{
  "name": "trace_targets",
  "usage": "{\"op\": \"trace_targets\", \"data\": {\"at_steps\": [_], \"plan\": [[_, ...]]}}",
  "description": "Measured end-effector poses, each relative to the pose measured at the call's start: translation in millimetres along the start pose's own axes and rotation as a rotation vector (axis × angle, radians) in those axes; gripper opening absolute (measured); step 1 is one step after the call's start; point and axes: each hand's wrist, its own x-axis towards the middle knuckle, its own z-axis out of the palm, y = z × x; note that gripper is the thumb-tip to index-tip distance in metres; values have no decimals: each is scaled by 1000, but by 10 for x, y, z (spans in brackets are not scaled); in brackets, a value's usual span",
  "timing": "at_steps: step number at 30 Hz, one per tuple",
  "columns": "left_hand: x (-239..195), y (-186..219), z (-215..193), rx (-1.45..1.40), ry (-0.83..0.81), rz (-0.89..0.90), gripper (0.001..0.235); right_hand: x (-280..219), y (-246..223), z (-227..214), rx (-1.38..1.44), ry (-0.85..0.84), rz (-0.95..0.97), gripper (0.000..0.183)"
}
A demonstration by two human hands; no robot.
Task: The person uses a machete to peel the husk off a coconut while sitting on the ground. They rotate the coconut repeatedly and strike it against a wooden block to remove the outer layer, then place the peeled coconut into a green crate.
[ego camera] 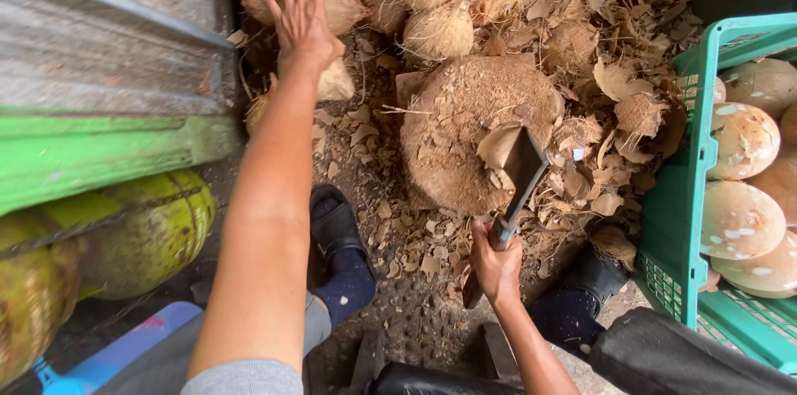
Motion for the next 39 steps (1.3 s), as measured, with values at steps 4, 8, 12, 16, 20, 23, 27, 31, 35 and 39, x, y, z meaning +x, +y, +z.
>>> {"op": "trace_targets", "data": {"at_steps": [4, 8, 12, 16, 20, 23, 27, 31, 35, 39], "plan": [[245, -51, 202, -48, -41, 21, 148, -18, 106, -22, -42, -9, -13, 41], [342, -47, 296, 71, 3, 28, 134, 12, 83, -22, -192, 55, -53, 44], [174, -69, 206, -8, 57, 19, 125, 37, 123, -26, -244, 63, -49, 40], [-255, 44, -103, -318, 185, -128, 128, 80, 133, -45, -260, 31, 18, 44], [-793, 174, -532, -678, 219, -379, 132, 96, -177, -94, -275, -35, 52, 44], [-1157, 222, -803, -1036, 233, -591, 121, 80, -589, -265, -383, -87, 82, 39], [-1638, 292, -1075, -1053, 362, -537, 123, -192, -959, -419, -558, -21, -92, 36], [-1958, 536, -1280, -1136, 256, -569, 115, -440, -1031, -381, -509, -176, -195, 31], [-2135, 784, -1394, -1168, 291, -447, 114, -401, -954, -456, -387, -423, -49, 28], [-2291, 951, -1308, -1061, 256, -399, 103, -222, -904, -730, -363, -253, -128, 33]]}}
